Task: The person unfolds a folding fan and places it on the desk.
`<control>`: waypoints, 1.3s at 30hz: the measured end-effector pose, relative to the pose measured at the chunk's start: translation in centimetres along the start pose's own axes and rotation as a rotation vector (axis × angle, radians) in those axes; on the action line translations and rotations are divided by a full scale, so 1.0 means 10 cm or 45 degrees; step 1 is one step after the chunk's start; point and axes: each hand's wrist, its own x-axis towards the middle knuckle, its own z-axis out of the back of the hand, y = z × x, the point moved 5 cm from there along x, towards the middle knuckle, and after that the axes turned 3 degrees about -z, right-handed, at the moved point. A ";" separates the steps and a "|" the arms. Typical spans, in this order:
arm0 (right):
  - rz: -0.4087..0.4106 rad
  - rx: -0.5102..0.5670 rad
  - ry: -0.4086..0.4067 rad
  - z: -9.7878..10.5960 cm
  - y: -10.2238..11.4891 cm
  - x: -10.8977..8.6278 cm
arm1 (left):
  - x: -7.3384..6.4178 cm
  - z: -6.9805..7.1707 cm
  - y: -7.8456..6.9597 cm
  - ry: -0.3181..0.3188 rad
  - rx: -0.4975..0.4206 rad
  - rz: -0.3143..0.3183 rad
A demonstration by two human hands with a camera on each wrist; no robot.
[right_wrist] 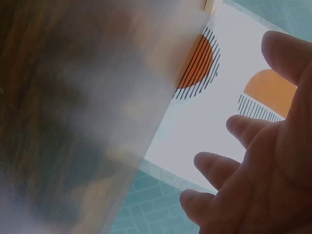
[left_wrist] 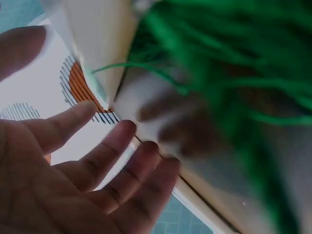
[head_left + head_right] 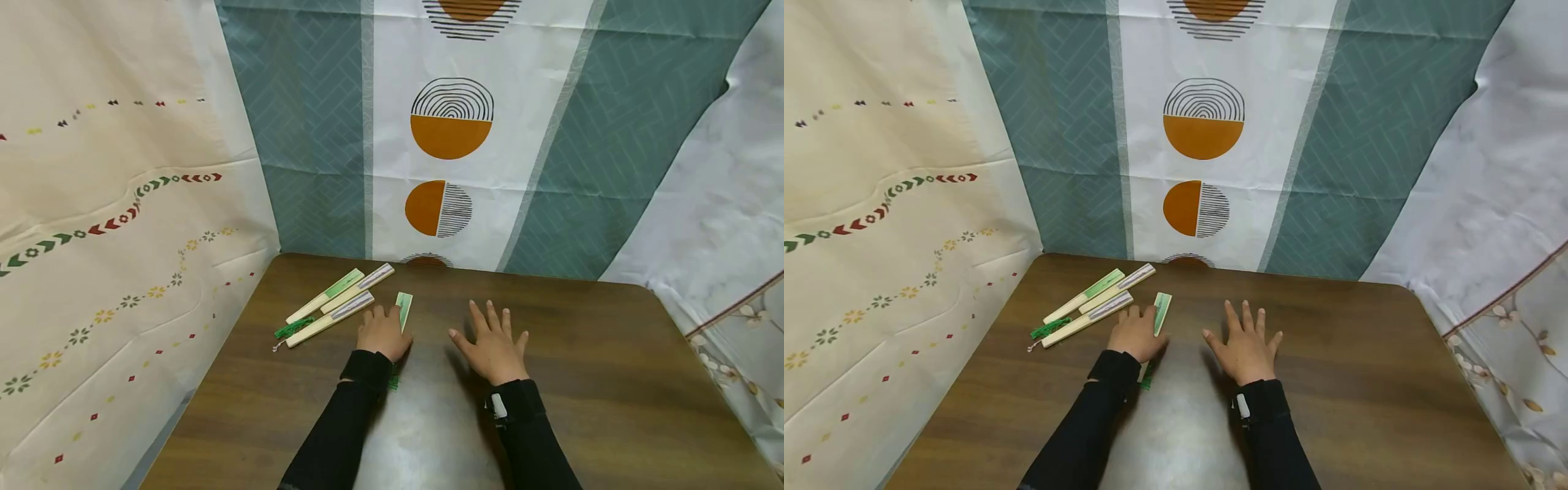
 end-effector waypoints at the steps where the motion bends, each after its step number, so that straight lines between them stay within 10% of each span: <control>1: 0.003 0.002 -0.002 0.00 0.01 0.00 | 0.00 -0.01 0.00 -0.019 0.004 -0.002; 11: 0.017 -0.009 0.000 -0.04 0.03 0.00 | 0.38 -0.63 0.36 -0.082 0.025 -0.054; 19: 0.051 0.011 0.000 -0.08 0.09 -0.01 | 0.47 -0.70 0.48 0.051 0.035 0.045; 28: 0.117 0.095 -0.016 -0.07 0.18 -0.01 | 0.52 -0.74 0.50 0.119 -0.062 -0.027; 34: 0.197 0.229 -0.039 -0.03 0.24 0.02 | 0.54 -0.66 0.39 0.146 -0.328 -0.231; 39: 0.250 0.414 0.001 0.00 0.29 -0.01 | 0.26 -0.21 0.02 0.311 -0.854 -0.327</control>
